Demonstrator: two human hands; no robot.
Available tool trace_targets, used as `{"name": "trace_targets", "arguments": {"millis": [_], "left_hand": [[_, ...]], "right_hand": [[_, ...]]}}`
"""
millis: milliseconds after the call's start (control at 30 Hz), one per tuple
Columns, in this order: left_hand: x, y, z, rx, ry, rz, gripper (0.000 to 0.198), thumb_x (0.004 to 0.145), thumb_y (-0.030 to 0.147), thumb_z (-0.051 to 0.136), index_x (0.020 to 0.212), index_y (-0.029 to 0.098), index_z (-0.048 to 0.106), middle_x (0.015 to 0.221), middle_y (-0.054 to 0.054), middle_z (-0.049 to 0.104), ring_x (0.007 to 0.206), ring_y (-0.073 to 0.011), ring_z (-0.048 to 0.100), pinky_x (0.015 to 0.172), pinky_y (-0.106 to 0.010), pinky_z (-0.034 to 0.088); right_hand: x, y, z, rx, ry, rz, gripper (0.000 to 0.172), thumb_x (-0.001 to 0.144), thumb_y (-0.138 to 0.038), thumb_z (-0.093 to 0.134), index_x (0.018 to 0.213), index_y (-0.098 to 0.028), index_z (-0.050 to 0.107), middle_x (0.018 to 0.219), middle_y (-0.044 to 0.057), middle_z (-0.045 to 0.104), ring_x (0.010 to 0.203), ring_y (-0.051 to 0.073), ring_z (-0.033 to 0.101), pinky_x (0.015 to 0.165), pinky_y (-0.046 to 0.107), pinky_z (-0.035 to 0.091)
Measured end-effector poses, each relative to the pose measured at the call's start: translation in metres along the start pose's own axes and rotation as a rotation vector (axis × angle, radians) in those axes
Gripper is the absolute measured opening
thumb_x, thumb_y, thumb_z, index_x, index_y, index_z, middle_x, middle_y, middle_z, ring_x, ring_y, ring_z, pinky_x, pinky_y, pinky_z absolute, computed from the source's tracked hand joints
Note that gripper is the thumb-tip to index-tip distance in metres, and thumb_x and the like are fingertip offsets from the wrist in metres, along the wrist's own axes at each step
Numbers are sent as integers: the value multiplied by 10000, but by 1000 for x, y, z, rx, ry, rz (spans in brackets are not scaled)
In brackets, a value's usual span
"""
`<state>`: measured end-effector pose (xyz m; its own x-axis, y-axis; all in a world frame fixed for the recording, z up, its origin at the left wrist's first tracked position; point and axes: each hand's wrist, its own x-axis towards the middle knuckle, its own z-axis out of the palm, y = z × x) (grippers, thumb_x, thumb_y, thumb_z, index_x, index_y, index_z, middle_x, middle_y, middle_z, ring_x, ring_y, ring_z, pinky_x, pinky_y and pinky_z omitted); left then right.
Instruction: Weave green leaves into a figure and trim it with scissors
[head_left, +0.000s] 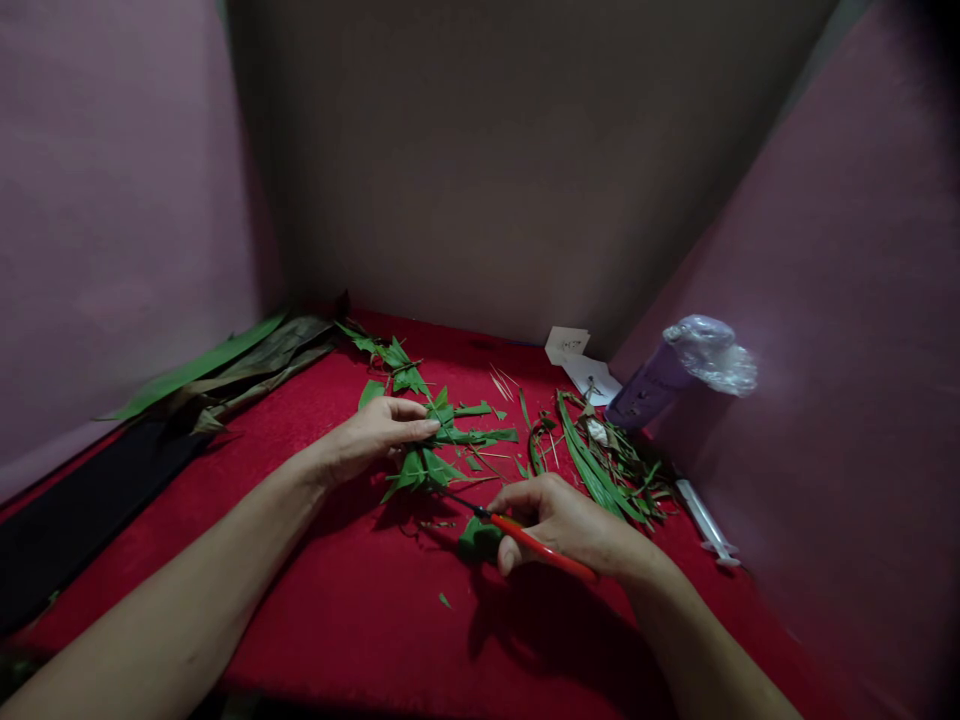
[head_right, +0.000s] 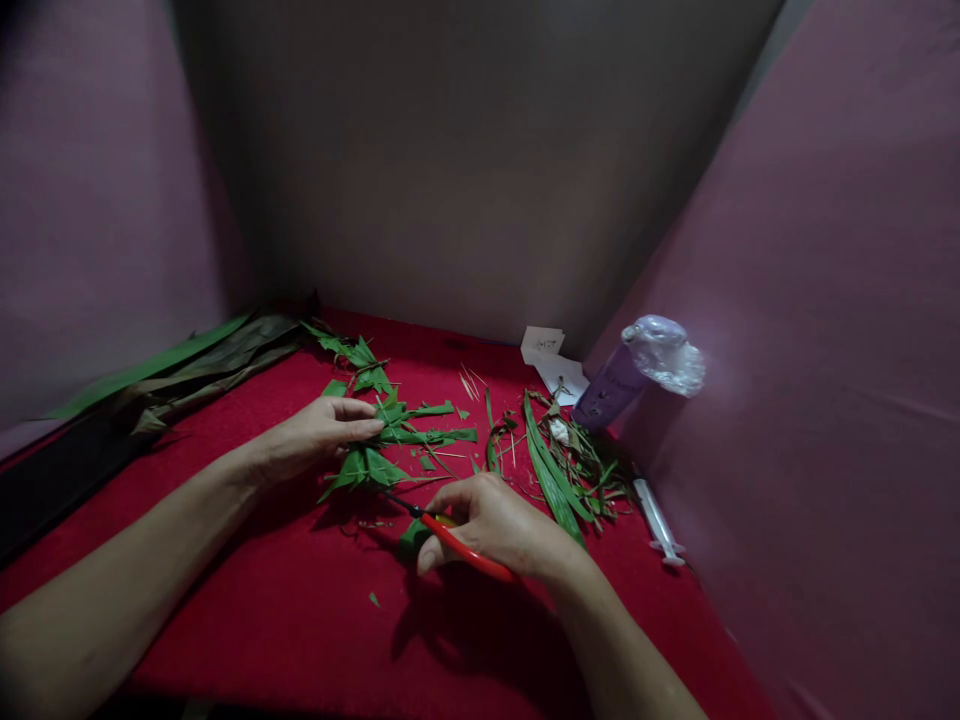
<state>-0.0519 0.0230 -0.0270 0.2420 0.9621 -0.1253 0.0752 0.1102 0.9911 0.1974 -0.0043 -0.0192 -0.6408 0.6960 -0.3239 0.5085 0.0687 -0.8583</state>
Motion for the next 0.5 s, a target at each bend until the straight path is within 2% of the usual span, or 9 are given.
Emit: {"name": "trace_targets", "arguments": {"millis": [200,300,500], "left_hand": [[0,2,-2,-6,20,7,265,674,402,688,756,164,606,589,43,521,437,-64,433,417,-209,285],[1,1,-2,-3,27,11,268,674,408,686,746,163,603,581,45,508,422,-61,415,407,-208,279],[2,1,-3,-25,56,14,281,654,415,698,735,162,606,574,43,520,421,-66,426,409,-214,297]], "right_hand": [[-1,0,-3,-37,1,23,238,611,-344,749,701,-152,642,603,-17,609,516,84,463,440,197,284],[-5,-5,-5,-54,19,-7,275,609,-354,747,771,-159,638,615,-16,619,553,103,505,479,201,333],[-11,-13,-6,-220,52,-36,314,658,-382,706,873,-174,612,662,-6,613,589,121,508,495,209,340]]}}
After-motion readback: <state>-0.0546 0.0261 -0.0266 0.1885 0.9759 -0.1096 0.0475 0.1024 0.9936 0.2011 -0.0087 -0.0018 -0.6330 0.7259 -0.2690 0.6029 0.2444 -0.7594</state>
